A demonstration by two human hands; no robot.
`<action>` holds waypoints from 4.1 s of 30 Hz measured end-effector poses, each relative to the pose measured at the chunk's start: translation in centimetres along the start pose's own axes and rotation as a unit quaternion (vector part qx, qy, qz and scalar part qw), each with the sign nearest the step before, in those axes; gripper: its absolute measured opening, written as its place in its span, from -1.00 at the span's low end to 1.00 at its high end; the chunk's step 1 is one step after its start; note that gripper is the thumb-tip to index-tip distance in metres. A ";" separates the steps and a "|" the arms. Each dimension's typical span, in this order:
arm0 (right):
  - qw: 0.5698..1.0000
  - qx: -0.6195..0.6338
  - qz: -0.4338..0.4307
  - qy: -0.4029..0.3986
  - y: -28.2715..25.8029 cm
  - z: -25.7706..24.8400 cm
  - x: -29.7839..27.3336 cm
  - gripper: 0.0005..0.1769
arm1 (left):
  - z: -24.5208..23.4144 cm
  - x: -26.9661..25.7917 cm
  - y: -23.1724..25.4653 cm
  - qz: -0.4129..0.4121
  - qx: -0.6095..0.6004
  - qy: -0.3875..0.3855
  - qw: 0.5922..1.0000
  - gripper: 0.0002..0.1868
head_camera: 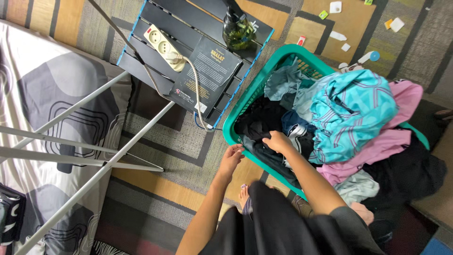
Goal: The person irons a pair of gray shorts on an ironing board, then folds them and places them on a nearby bed. The person then picks up a black garment from a laundry basket, unfolds it, and lays it on the ironing board.
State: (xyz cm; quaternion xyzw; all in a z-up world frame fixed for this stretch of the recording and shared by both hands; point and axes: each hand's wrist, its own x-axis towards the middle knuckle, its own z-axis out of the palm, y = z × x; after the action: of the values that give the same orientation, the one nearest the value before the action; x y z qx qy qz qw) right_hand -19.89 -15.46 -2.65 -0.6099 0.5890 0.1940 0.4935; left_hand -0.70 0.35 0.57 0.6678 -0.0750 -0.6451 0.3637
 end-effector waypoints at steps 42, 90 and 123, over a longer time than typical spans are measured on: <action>0.851 0.357 -0.369 0.108 -35.7 -30.7 -56.3 -0.76 | -19.2 -60.5 24.7 0.384 -0.276 0.160 0.866 -0.44; 0.707 -0.220 -0.515 -0.431 -55.2 -9.3 -63.8 0.00 | -20.7 -66.3 32.1 0.359 -0.648 0.144 0.656 -0.72; 0.804 -0.087 -0.420 -0.413 -59.8 -10.0 -57.6 -0.61 | -23.1 -67.8 30.6 0.321 -0.479 0.129 0.807 -0.80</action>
State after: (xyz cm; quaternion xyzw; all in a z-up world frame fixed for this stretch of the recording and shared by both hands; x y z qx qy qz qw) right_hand 17.76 -4.16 71.18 -0.7003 -0.0031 0.2521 0.6678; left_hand 21.12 25.77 70.93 0.4238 0.0810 -0.3533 0.8301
